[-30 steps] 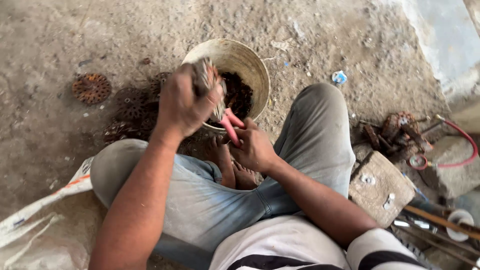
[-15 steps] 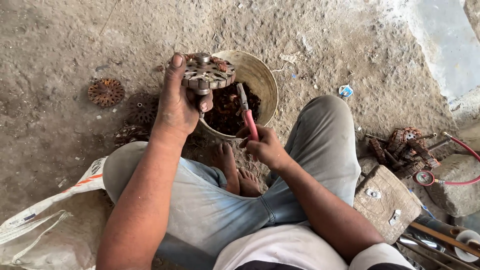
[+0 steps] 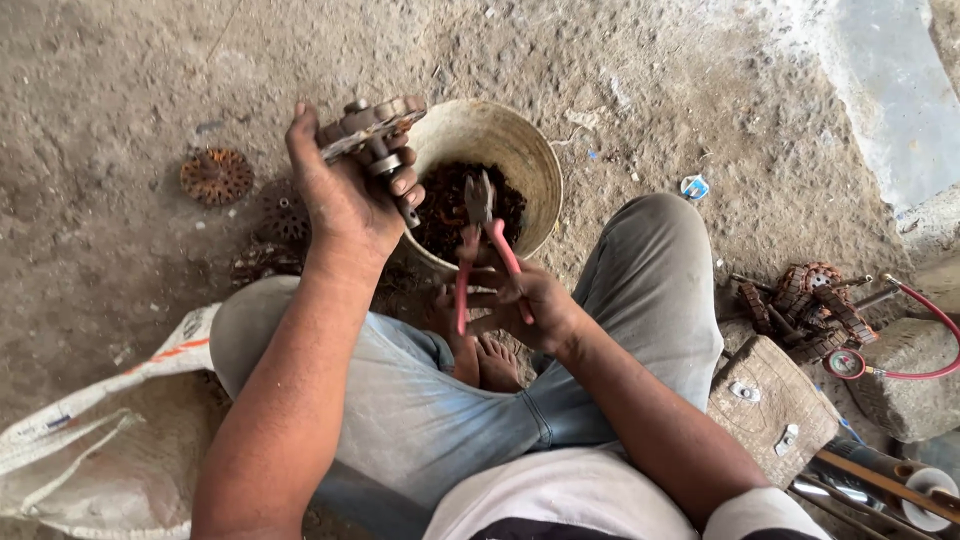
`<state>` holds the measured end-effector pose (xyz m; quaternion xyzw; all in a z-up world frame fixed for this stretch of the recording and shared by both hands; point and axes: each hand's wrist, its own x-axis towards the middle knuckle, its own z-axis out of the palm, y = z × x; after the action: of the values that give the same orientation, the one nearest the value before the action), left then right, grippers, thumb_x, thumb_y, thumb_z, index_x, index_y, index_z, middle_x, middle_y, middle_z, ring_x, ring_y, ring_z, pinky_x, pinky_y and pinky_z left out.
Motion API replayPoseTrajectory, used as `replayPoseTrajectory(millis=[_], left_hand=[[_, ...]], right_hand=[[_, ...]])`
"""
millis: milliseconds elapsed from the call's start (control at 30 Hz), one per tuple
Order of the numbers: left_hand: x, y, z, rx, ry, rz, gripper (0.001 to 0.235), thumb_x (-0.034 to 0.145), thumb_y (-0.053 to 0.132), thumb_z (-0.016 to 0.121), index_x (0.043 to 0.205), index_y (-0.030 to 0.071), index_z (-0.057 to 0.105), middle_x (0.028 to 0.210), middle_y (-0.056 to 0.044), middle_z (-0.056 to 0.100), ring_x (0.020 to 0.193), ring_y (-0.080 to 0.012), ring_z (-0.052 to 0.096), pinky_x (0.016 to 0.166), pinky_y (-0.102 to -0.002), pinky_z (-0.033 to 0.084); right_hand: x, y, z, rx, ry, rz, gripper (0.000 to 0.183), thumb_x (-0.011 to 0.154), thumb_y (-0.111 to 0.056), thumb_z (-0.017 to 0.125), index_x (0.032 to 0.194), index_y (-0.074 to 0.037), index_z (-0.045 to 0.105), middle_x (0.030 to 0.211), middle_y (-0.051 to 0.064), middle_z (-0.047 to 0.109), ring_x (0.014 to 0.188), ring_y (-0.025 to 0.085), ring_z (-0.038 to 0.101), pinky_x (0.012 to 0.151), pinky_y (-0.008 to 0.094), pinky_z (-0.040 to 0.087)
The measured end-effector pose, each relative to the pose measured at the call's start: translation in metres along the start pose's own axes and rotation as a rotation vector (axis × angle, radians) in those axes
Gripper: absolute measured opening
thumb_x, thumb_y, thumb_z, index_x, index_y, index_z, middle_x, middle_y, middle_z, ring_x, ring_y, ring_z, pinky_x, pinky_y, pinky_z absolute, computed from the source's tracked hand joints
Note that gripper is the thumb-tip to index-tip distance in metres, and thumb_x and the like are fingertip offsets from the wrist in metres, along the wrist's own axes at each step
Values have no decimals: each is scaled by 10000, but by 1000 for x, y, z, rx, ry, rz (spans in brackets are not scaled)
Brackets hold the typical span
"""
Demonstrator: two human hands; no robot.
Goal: The person sits on the ground and uses pliers to pull copper wire coils out of a circular metal stator. The removed wire pieces fall into a bucket placed between the legs. The person rotates the stator to access different slots and continues removing the wire until the end of the clip.
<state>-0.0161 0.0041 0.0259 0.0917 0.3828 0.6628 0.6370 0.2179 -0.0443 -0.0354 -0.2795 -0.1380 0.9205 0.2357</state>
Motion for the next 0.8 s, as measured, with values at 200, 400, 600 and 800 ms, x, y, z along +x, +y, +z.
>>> replayPoseTrajectory(millis=[200,400,600,800], left_hand=[[2,0,2,60,-15,-43,704,869,703,538,1021,39,718,820,-115,674,602,-195,588,526,-374,466],[-3,1,7,80,-40,-33,627,894,662,548,1010,58,671,834,-123,661,638,-197,620,530,-371,486],[-4,4,6,123,-78,-59,668,895,641,517,1072,16,677,829,-162,686,628,-193,635,497,-318,501],[-8,-1,12,193,-171,-10,683,904,592,512,1202,-15,607,998,-182,722,800,-216,710,525,-311,526]], right_hand=[[1,3,2,94,-29,53,718,705,-88,550,1420,-97,488,1431,264,557,1292,468,584,1053,651,482],[-10,-2,14,100,-209,-37,774,720,-88,584,1485,-48,472,1477,299,526,1333,485,556,1055,640,493],[-27,-13,31,-107,-370,-70,885,699,-17,626,1544,-62,365,1492,315,489,1367,499,527,1103,658,483],[-30,-16,37,-72,-421,-60,858,738,-33,634,1551,17,366,1493,354,503,1394,521,522,1141,659,464]])
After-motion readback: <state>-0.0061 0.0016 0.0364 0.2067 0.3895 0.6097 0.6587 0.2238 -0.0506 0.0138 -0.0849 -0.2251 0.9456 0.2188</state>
